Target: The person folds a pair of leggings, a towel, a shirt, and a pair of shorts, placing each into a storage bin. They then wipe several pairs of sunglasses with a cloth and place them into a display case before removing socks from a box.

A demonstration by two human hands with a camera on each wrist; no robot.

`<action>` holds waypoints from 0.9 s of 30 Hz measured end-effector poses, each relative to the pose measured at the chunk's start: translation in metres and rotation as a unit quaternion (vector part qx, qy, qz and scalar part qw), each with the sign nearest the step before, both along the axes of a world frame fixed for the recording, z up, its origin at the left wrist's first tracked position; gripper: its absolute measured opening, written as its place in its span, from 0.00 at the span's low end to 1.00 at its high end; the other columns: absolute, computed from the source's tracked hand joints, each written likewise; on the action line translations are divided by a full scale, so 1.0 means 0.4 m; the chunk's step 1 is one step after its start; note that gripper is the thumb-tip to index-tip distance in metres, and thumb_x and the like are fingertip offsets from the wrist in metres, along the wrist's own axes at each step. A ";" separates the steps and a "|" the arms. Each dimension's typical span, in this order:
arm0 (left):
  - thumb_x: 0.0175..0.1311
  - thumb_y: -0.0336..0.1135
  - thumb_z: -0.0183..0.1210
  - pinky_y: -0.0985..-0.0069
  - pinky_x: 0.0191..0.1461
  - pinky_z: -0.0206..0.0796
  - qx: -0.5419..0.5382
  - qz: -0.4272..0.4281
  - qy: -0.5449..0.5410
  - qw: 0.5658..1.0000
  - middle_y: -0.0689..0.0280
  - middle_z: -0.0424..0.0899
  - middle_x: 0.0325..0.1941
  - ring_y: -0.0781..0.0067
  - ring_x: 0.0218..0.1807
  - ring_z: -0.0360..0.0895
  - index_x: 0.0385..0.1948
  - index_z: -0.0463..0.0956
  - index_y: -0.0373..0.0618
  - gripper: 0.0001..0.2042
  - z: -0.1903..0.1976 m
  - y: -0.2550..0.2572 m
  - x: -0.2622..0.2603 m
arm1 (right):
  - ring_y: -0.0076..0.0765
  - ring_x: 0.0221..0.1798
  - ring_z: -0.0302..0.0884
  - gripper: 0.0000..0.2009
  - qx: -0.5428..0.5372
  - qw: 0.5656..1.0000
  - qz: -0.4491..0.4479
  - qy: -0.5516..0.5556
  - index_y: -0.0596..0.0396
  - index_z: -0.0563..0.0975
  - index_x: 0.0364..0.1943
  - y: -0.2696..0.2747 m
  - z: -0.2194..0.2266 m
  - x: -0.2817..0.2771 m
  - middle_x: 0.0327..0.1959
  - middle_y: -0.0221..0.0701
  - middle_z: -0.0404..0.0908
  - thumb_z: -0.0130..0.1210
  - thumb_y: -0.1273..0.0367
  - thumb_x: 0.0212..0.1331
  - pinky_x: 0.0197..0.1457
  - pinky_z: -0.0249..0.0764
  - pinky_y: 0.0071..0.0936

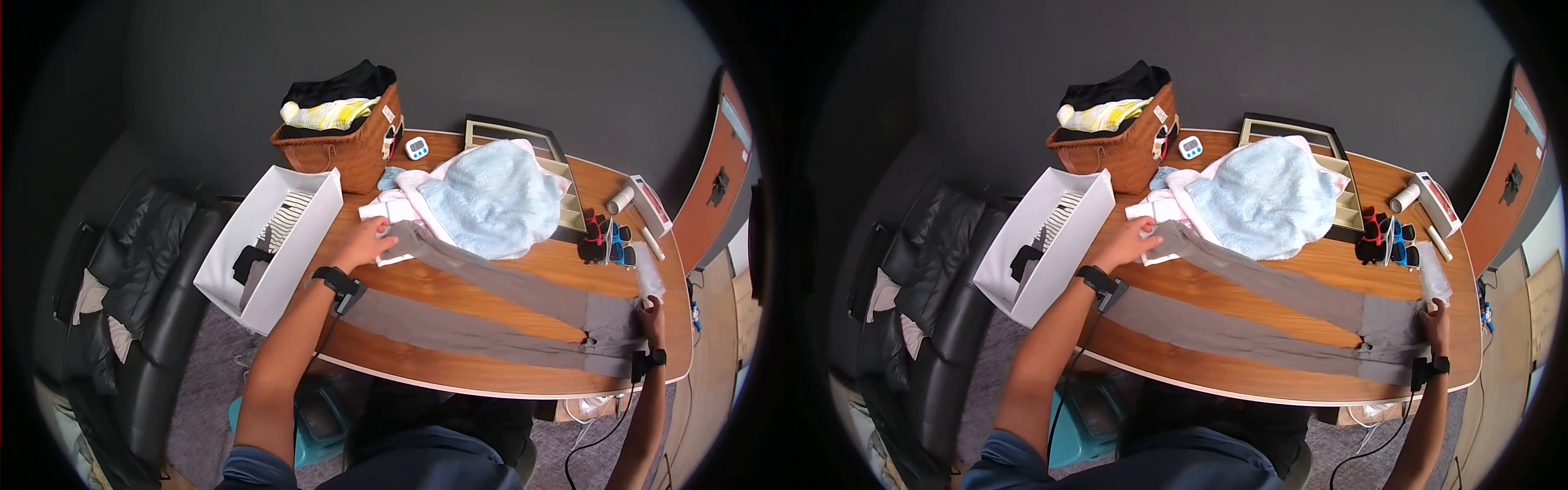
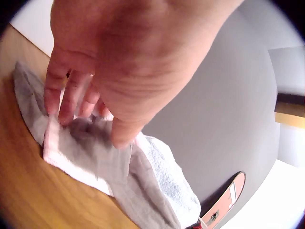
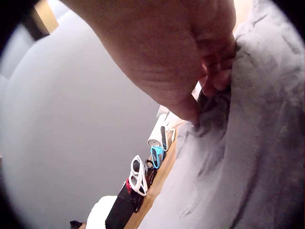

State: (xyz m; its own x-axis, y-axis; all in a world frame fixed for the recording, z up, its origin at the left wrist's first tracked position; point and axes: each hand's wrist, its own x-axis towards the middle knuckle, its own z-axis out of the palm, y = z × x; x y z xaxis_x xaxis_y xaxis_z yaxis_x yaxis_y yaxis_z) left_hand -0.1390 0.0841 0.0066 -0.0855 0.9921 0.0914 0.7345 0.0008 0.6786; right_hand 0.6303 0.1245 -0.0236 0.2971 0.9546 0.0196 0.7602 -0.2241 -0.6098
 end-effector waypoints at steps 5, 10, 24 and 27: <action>0.56 0.43 0.63 0.65 0.56 0.69 0.075 0.006 0.132 0.988 0.50 0.81 0.49 0.52 0.50 0.78 0.51 0.76 0.39 0.23 -0.030 0.008 0.036 | 0.29 0.26 0.75 0.18 -0.044 0.998 0.032 0.021 0.59 0.74 0.48 0.017 0.017 0.008 0.30 0.33 0.77 0.60 0.69 0.53 0.29 0.72 0.27; 0.59 0.31 0.56 0.65 0.48 0.72 -0.038 0.018 0.009 0.999 0.52 0.84 0.39 0.54 0.41 0.81 0.44 0.79 0.38 0.13 0.055 -0.019 -0.018 | 0.22 0.24 0.72 0.09 0.019 0.990 0.011 0.136 0.54 0.73 0.38 -0.035 0.071 -0.023 0.25 0.26 0.75 0.55 0.67 0.56 0.22 0.67 0.23; 0.58 0.36 0.62 0.66 0.43 0.71 0.189 -0.041 0.236 0.952 0.56 0.81 0.37 0.58 0.41 0.80 0.41 0.76 0.39 0.13 0.007 -0.098 0.084 | 0.17 0.16 0.65 0.08 -0.095 0.981 0.058 0.160 0.53 0.74 0.42 -0.028 0.118 -0.120 0.22 0.21 0.70 0.56 0.68 0.60 0.17 0.63 0.18; 0.58 0.31 0.58 0.65 0.46 0.70 0.116 -0.023 0.131 0.984 0.55 0.81 0.39 0.53 0.43 0.79 0.44 0.76 0.41 0.12 0.001 -0.082 0.036 | 0.18 0.15 0.67 0.06 -0.075 0.979 0.052 0.185 0.52 0.75 0.39 -0.006 0.091 -0.080 0.21 0.20 0.70 0.54 0.68 0.62 0.15 0.63 0.19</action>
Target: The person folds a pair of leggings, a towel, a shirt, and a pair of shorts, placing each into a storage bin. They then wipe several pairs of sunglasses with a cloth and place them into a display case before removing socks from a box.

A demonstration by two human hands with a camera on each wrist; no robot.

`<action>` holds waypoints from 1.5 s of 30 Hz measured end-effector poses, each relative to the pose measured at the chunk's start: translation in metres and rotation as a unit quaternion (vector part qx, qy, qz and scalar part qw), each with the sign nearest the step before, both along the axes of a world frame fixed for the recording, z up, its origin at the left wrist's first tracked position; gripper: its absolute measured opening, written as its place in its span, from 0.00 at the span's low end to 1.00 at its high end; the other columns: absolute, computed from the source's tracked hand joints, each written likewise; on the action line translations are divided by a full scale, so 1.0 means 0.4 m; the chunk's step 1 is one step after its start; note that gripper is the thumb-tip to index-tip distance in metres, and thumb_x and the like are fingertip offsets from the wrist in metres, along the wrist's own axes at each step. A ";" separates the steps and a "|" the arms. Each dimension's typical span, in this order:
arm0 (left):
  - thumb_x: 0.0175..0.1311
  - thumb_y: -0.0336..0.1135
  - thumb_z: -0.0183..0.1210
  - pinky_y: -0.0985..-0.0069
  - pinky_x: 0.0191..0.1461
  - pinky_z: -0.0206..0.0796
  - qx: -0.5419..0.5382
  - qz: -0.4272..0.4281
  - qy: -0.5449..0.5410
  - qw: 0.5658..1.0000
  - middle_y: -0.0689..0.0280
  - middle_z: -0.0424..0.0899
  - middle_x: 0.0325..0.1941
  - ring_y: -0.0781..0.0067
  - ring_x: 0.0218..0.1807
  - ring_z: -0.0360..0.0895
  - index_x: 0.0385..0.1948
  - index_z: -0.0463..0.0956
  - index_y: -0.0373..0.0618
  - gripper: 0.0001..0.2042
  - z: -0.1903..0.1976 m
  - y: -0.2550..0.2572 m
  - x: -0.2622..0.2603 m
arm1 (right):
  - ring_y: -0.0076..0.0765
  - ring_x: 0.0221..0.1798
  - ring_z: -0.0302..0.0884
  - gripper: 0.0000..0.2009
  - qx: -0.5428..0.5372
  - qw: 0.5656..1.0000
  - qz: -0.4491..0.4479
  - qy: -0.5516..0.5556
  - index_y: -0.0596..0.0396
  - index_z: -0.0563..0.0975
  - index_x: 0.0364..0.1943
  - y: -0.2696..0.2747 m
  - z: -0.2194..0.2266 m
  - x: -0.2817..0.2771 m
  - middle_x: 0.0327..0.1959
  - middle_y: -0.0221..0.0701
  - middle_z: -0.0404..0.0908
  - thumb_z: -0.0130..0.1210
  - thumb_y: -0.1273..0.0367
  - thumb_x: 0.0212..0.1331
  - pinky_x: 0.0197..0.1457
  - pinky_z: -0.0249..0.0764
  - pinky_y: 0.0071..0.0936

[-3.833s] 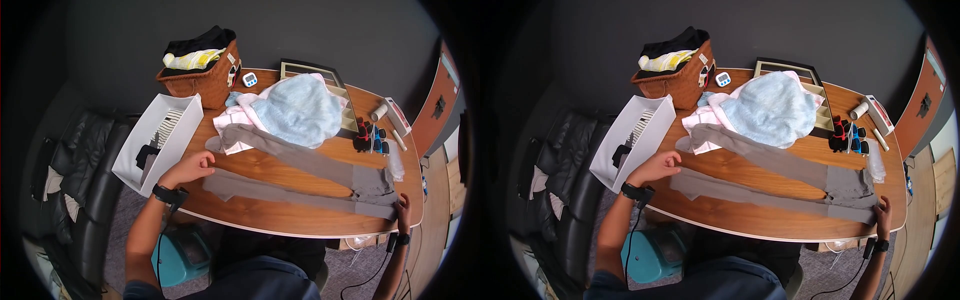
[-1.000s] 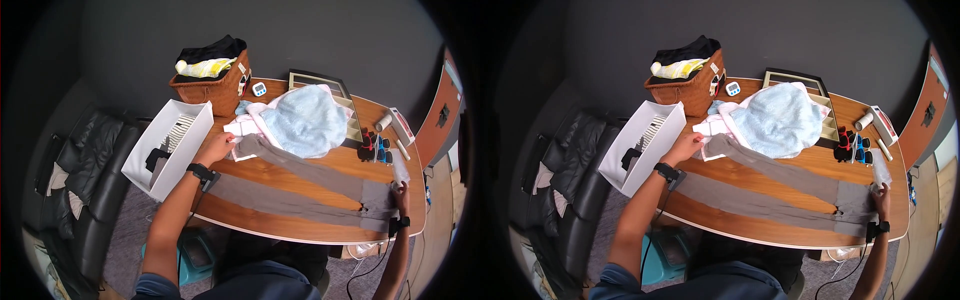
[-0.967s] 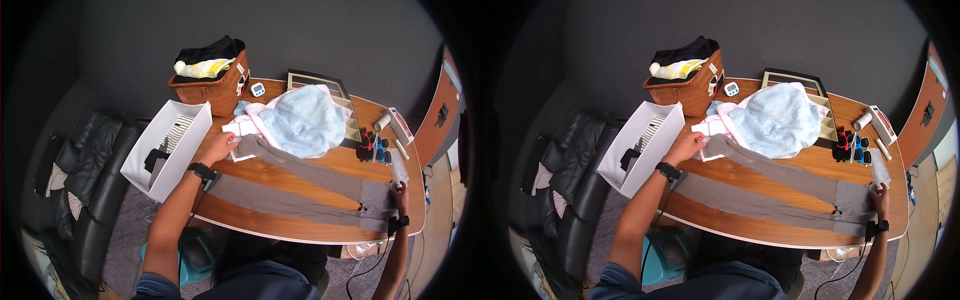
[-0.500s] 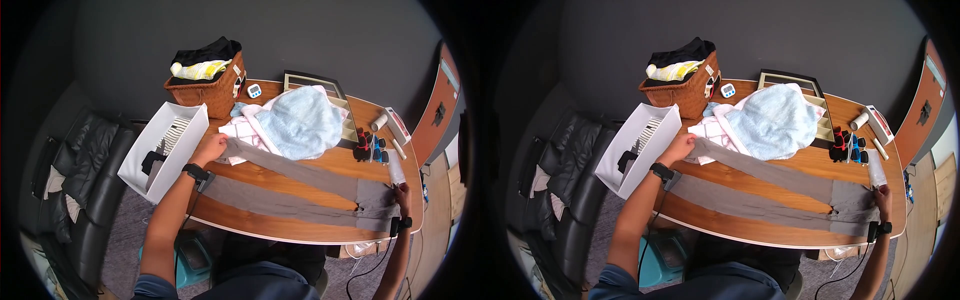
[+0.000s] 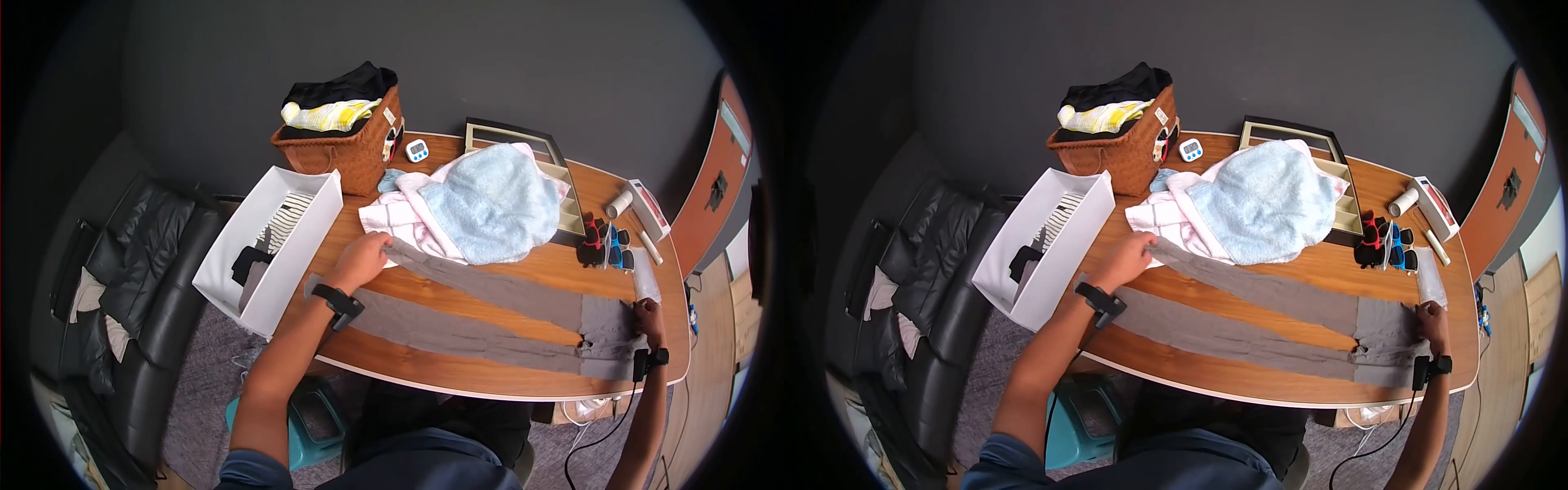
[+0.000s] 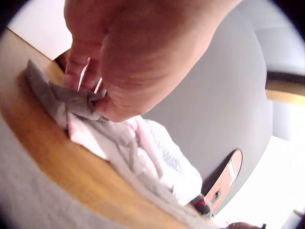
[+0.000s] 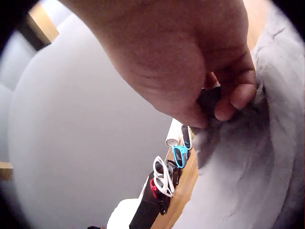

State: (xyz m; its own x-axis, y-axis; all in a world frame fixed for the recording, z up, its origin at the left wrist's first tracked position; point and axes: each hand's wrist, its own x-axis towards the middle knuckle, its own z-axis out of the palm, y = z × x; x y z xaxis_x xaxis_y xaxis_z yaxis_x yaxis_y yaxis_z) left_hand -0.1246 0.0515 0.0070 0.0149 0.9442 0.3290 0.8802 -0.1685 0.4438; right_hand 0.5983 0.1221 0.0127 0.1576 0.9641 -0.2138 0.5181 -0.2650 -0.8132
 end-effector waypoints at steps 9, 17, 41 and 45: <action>0.55 0.24 0.55 0.66 0.46 0.70 -0.012 0.020 0.012 1.000 0.56 0.80 0.36 0.54 0.40 0.78 0.30 0.80 0.39 0.05 0.127 0.007 -0.170 | 0.14 0.15 0.63 0.04 0.038 0.999 -0.025 -0.010 0.48 0.75 0.38 -0.013 0.047 0.022 0.20 0.18 0.70 0.51 0.67 0.62 0.15 0.59 0.16; 0.61 0.28 0.53 0.71 0.40 0.72 -0.079 0.045 -0.083 0.992 0.60 0.81 0.29 0.66 0.33 0.79 0.32 0.80 0.39 0.07 0.163 -0.043 -0.199 | 0.13 0.20 0.66 0.04 0.076 0.996 -0.042 -0.028 0.47 0.73 0.38 -0.060 0.071 0.070 0.21 0.18 0.70 0.50 0.68 0.62 0.20 0.61 0.15; 0.54 0.18 0.53 0.64 0.44 0.68 0.080 0.071 -0.005 0.994 0.54 0.76 0.35 0.48 0.39 0.75 0.31 0.72 0.36 0.04 0.145 -0.233 -0.160 | 0.17 0.31 0.76 0.05 0.104 0.968 -0.114 0.199 0.45 0.74 0.42 -0.292 0.093 0.149 0.29 0.20 0.76 0.50 0.69 0.65 0.31 0.71 0.17; 0.53 0.17 0.53 0.61 0.45 0.67 0.028 0.082 0.039 0.995 0.55 0.75 0.35 0.48 0.41 0.75 0.28 0.72 0.37 0.04 0.097 -0.297 -0.142 | 0.17 0.32 0.72 0.06 0.051 0.946 -0.124 0.295 0.41 0.73 0.39 -0.351 -0.013 0.248 0.26 0.17 0.70 0.53 0.59 0.66 0.37 0.72 0.21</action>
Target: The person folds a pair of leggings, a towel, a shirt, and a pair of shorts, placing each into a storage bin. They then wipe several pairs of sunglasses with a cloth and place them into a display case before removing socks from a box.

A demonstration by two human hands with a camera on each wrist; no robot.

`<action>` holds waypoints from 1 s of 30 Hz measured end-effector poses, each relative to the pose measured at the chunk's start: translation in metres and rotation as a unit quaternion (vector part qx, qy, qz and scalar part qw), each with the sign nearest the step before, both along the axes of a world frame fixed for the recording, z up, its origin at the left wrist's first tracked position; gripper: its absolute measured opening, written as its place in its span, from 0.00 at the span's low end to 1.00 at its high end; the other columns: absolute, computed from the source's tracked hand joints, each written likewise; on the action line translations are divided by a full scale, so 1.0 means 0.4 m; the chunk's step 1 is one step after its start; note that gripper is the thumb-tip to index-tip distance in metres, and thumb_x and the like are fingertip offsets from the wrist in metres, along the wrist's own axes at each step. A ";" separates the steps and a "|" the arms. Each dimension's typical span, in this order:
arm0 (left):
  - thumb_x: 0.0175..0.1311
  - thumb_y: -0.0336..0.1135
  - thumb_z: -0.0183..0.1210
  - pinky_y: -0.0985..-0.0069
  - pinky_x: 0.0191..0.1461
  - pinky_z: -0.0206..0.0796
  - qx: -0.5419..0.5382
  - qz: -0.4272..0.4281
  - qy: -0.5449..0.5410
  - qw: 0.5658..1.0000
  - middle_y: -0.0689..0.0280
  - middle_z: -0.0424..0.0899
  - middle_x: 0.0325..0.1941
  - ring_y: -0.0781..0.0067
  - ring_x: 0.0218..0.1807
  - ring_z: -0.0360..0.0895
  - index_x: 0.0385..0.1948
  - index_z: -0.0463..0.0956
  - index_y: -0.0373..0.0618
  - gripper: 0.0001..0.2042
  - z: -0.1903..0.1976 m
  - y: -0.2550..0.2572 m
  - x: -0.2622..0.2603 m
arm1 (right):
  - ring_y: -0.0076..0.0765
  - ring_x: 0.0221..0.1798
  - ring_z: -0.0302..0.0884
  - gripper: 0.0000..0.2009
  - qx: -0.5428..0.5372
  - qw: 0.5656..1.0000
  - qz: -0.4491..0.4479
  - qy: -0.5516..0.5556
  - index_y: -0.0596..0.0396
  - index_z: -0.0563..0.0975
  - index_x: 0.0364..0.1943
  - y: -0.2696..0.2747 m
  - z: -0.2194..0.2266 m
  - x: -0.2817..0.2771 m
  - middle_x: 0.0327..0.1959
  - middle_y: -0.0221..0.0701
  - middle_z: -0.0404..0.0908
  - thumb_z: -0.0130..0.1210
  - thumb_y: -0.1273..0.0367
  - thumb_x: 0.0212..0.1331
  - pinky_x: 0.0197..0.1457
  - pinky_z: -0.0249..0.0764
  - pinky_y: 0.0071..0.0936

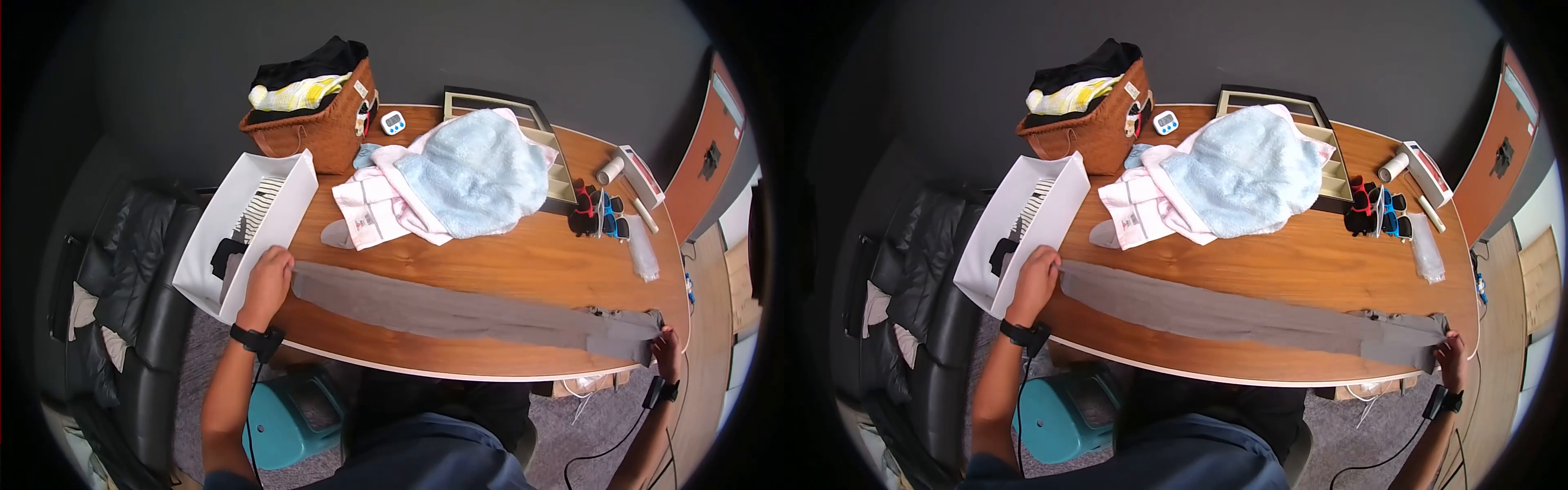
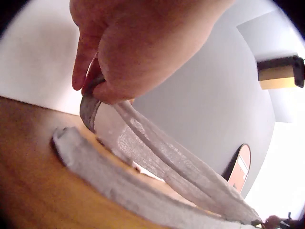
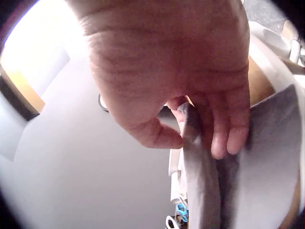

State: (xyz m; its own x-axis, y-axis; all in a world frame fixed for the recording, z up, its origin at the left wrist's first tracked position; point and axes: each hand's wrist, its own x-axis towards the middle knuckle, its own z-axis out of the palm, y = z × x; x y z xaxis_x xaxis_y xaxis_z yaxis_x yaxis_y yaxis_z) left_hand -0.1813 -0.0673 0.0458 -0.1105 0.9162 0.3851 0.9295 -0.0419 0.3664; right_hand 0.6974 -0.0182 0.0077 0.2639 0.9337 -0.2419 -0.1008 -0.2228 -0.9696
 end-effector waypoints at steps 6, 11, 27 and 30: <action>0.52 0.17 0.51 0.58 0.47 0.67 -0.052 -0.002 0.035 0.998 0.55 0.76 0.35 0.48 0.43 0.74 0.28 0.72 0.38 0.06 -0.054 -0.012 -0.014 | 0.12 0.28 0.69 0.03 -0.063 0.990 0.000 -0.128 0.41 0.74 0.39 0.003 0.021 -0.021 0.28 0.16 0.71 0.54 0.63 0.65 0.32 0.69 0.16; 0.54 0.18 0.50 0.57 0.45 0.66 -0.010 0.007 0.029 1.000 0.52 0.75 0.34 0.44 0.41 0.73 0.28 0.72 0.37 0.04 -0.031 -0.022 -0.002 | 0.16 0.28 0.70 0.06 0.012 0.995 -0.053 -0.083 0.45 0.75 0.41 -0.010 0.072 -0.058 0.29 0.19 0.72 0.54 0.72 0.62 0.30 0.70 0.17; 0.55 0.26 0.59 0.63 0.49 0.67 -0.070 -0.018 0.031 0.997 0.56 0.75 0.37 0.49 0.43 0.73 0.35 0.74 0.37 0.07 -0.056 0.020 0.024 | 0.31 0.35 0.80 0.23 -0.108 0.862 0.042 -0.494 0.65 0.79 0.43 0.049 0.053 -0.092 0.33 0.38 0.83 0.67 0.59 0.51 0.37 0.75 0.27; 0.52 0.27 0.63 0.65 0.46 0.67 -0.171 -0.005 -0.030 0.985 0.57 0.73 0.34 0.53 0.40 0.73 0.32 0.74 0.38 0.08 -0.060 0.022 0.007 | 0.28 0.31 0.77 0.19 -0.102 0.866 0.051 -0.486 0.64 0.78 0.40 0.054 0.058 -0.105 0.29 0.33 0.80 0.65 0.62 0.51 0.34 0.73 0.26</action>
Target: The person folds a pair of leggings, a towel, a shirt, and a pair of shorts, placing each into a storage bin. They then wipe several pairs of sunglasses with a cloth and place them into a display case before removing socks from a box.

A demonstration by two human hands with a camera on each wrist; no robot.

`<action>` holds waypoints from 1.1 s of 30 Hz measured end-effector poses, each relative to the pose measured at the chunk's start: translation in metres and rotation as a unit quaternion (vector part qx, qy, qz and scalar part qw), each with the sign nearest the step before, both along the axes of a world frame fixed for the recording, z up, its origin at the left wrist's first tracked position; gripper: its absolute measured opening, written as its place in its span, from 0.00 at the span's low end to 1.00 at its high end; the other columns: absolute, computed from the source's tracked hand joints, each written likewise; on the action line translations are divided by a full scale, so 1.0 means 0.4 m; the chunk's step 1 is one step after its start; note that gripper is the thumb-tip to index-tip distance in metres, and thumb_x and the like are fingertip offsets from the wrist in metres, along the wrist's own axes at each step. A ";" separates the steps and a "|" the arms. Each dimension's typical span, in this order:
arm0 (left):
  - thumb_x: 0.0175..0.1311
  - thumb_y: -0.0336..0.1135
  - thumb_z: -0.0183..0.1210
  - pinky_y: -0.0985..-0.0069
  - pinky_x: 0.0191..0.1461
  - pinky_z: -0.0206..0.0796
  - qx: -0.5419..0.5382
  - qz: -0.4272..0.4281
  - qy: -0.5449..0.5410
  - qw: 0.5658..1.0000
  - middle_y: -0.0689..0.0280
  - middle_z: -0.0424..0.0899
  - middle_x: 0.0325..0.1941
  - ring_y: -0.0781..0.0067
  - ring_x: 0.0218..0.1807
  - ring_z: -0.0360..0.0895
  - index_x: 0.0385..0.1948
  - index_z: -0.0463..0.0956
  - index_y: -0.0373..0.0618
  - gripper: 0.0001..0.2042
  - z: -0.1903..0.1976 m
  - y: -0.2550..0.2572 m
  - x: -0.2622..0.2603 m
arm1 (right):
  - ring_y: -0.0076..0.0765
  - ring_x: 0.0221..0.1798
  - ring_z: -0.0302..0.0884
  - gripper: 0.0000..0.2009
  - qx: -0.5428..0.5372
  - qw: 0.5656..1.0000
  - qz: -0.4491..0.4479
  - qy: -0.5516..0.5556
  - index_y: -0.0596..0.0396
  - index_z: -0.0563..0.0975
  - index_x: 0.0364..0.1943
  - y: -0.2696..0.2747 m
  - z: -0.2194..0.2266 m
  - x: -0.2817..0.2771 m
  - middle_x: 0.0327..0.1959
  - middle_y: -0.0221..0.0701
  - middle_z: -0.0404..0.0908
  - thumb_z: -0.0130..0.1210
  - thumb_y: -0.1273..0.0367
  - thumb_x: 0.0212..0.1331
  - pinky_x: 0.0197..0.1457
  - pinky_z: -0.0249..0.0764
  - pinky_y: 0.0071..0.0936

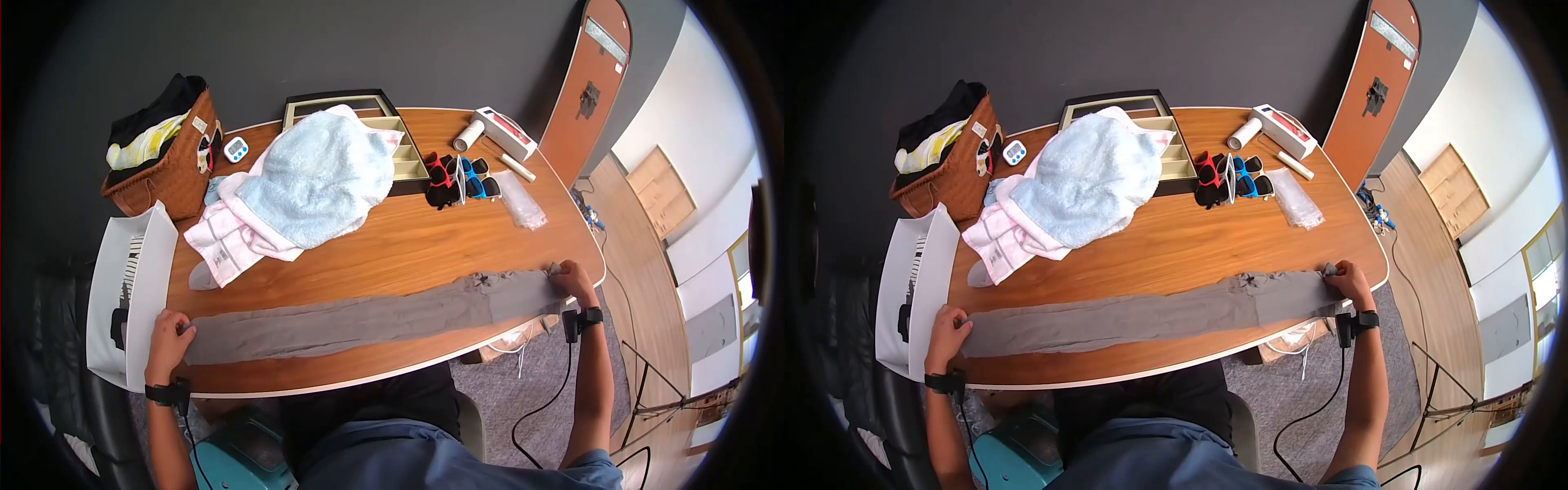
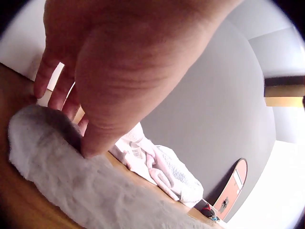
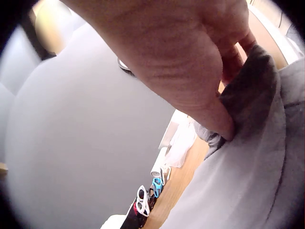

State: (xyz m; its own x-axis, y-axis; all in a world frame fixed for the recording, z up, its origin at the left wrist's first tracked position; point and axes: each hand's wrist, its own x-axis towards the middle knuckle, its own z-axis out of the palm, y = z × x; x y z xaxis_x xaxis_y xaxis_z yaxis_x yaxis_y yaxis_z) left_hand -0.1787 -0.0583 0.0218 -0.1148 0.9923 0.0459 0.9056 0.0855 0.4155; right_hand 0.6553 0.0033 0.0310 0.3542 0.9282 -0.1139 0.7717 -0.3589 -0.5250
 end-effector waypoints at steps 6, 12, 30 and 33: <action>0.54 0.26 0.62 0.67 0.40 0.66 0.070 -0.041 -0.012 0.997 0.58 0.71 0.29 0.59 0.34 0.71 0.28 0.71 0.38 0.07 -0.021 -0.003 -0.019 | 0.20 0.32 0.75 0.14 0.098 0.964 -0.023 0.245 0.62 0.75 0.46 0.011 -0.013 0.034 0.33 0.28 0.79 0.58 0.71 0.57 0.34 0.71 0.21; 0.58 0.26 0.61 0.73 0.36 0.66 0.046 -0.010 -0.135 0.990 0.61 0.75 0.26 0.69 0.29 0.72 0.36 0.72 0.38 0.08 -0.024 0.004 0.000 | 0.29 0.42 0.80 0.22 0.149 0.953 0.000 0.265 0.58 0.70 0.58 0.015 0.028 0.089 0.43 0.37 0.80 0.58 0.70 0.60 0.45 0.76 0.24; 0.72 0.39 0.53 0.69 0.56 0.71 -0.309 -0.189 -0.769 0.526 0.61 0.78 0.52 0.72 0.55 0.75 0.56 0.70 0.39 0.17 0.114 0.097 0.648 | 0.28 0.49 0.78 0.34 -0.089 0.839 0.418 0.336 0.54 0.62 0.66 -0.013 0.275 -0.820 0.46 0.33 0.76 0.65 0.69 0.56 0.50 0.76 0.27; 0.71 0.35 0.55 0.73 0.55 0.71 -0.221 -0.177 -0.712 0.643 0.64 0.79 0.51 0.76 0.52 0.76 0.54 0.72 0.37 0.15 0.062 0.099 0.656 | 0.27 0.52 0.76 0.34 -0.018 0.836 0.433 0.338 0.56 0.63 0.66 0.070 0.174 -0.855 0.48 0.33 0.77 0.67 0.67 0.56 0.52 0.75 0.26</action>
